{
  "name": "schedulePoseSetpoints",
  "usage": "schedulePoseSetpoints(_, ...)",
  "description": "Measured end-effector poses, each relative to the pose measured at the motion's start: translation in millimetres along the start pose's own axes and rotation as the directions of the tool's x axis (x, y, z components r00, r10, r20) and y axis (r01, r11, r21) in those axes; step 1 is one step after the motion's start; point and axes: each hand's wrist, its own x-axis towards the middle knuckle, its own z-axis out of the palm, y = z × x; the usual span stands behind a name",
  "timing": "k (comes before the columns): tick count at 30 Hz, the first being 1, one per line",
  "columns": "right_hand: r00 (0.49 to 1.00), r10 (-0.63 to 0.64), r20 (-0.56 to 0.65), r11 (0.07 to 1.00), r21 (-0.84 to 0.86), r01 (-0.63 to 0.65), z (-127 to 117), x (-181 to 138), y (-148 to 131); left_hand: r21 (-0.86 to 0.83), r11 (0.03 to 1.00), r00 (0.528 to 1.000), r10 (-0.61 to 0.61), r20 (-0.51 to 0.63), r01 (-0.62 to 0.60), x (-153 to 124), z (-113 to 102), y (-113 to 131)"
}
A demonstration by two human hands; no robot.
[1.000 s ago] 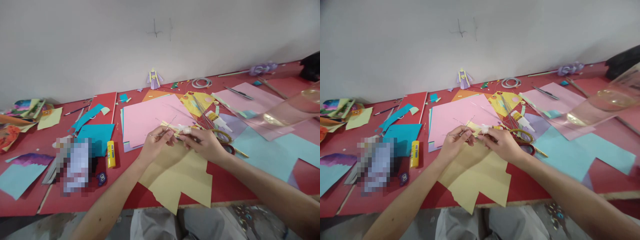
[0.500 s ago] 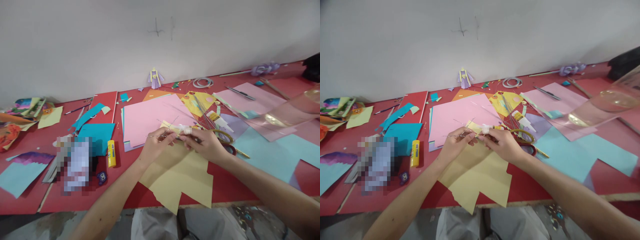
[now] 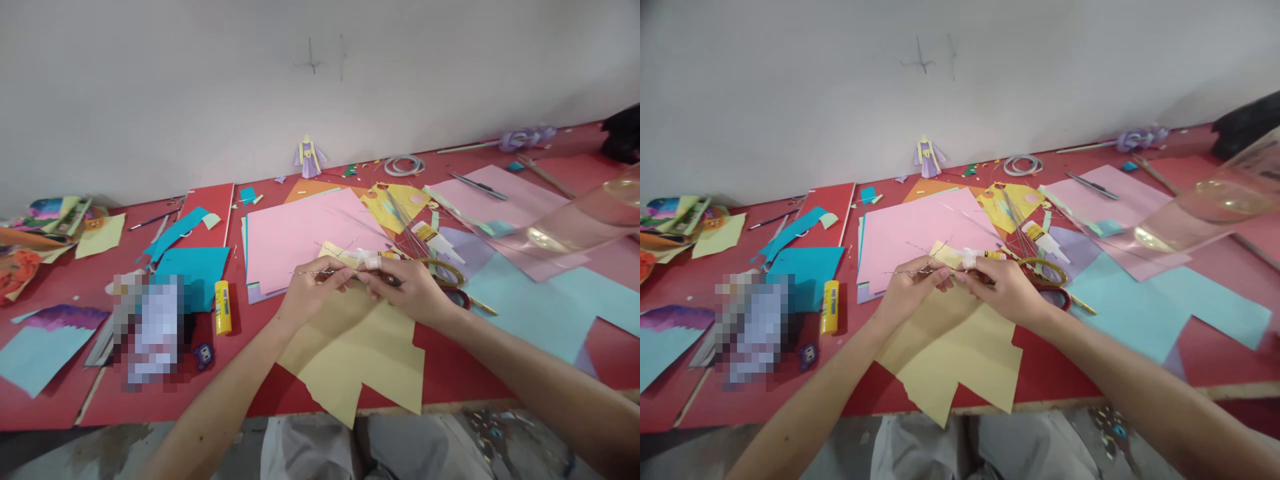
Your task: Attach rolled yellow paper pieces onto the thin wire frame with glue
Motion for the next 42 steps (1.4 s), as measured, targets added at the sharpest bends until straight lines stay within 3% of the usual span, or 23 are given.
schedulePoseSetpoints(6,0.998,-0.056,0.01,0.997,-0.051,0.057,-0.9,-0.1,0.1,0.01,1.0,1.0,-0.008,-0.002,0.008,0.6,-1.0,0.3)
schedulePoseSetpoints(23,1.0,-0.026,0.014,0.993,-0.113,0.027,-2.8,1.2,-0.7,0.024,1.0,1.0,-0.008,0.005,0.008,1.1,-0.1,0.3)
schedulePoseSetpoints(42,0.996,0.07,0.049,0.996,0.051,-0.073,-2.6,1.7,-4.7,0.011,1.0,0.996,0.011,0.09,-0.012,-0.4,1.6,-2.0)
